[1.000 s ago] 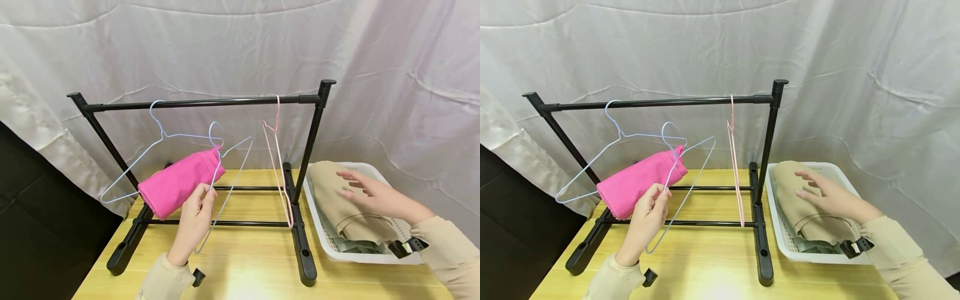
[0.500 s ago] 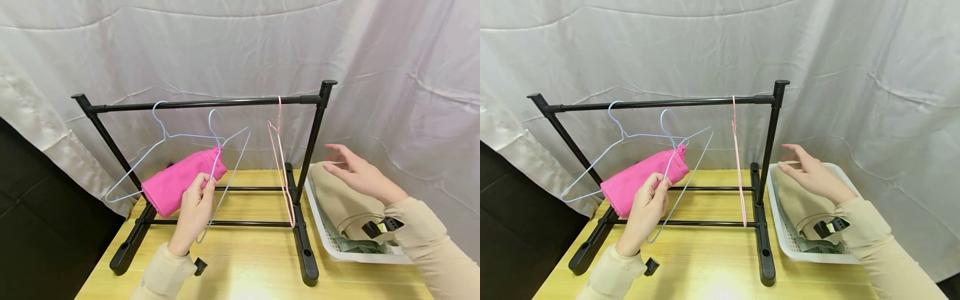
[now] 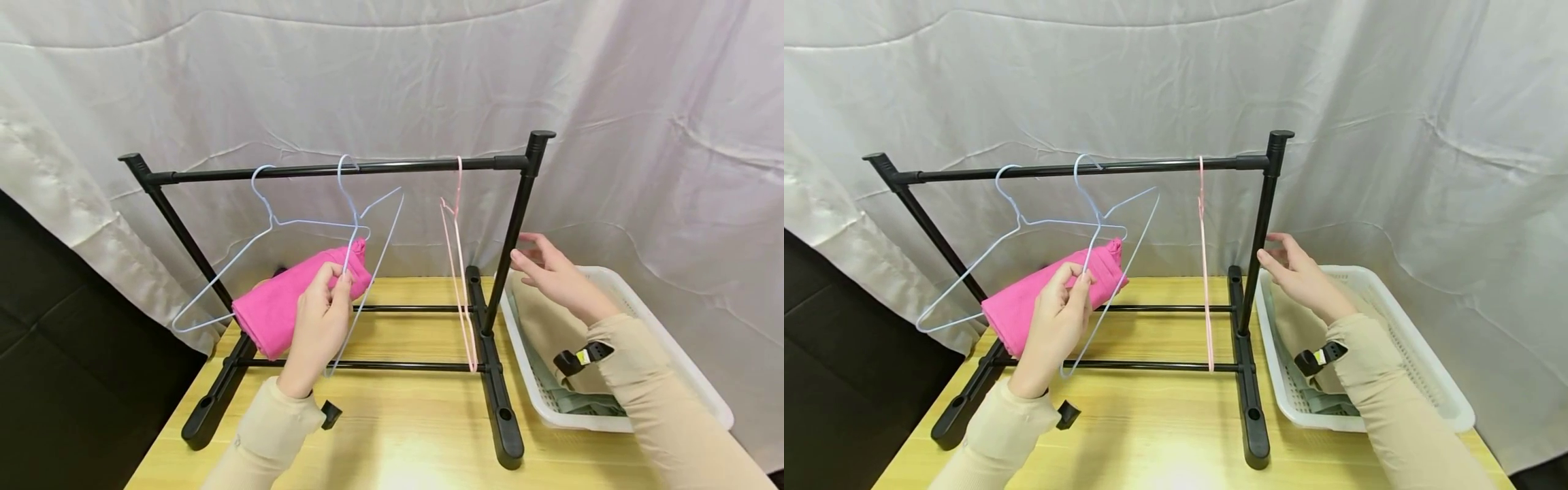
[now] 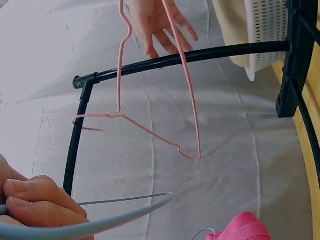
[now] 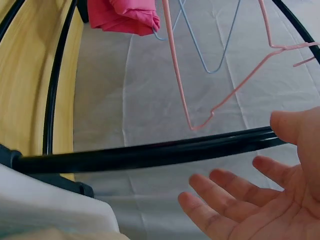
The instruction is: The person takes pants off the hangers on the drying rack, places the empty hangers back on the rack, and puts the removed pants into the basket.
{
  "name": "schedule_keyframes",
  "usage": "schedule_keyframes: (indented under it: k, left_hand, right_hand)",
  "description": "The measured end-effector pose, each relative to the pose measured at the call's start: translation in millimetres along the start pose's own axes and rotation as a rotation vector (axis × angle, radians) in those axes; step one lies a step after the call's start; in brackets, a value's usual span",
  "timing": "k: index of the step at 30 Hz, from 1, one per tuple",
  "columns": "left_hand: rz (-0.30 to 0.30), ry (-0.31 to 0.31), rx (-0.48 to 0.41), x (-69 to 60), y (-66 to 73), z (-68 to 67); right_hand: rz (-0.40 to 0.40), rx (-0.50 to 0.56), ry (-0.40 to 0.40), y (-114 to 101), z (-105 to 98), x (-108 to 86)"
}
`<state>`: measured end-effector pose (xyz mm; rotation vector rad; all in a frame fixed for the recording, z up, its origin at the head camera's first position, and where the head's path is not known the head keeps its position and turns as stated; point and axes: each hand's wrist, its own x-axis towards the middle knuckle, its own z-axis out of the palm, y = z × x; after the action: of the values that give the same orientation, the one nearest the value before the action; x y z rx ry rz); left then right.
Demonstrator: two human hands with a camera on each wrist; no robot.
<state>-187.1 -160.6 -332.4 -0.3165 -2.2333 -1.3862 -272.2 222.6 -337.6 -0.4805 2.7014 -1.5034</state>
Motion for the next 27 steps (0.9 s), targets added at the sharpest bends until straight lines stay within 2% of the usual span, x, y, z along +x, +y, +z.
schedule_keyframes:
  k: [7,14,21,27]
  left_hand:
    - [0.044,0.042,0.072,12.5,1.7,4.3]
    - [0.037,0.049,0.061,25.1,2.0,10.5]
    - [0.025,0.041,0.033,36.4,-3.0,21.6]
    - [0.018,0.006,0.073,40.1,-11.4,32.2]
  right_hand:
    - [0.002,0.130,0.023,4,13,12.5]
    - [-0.042,0.233,0.077,8,30,16.4]
    - [-0.109,0.199,0.143,16,41,20.6]
    - [-0.140,0.174,0.217,24,49,25.3]
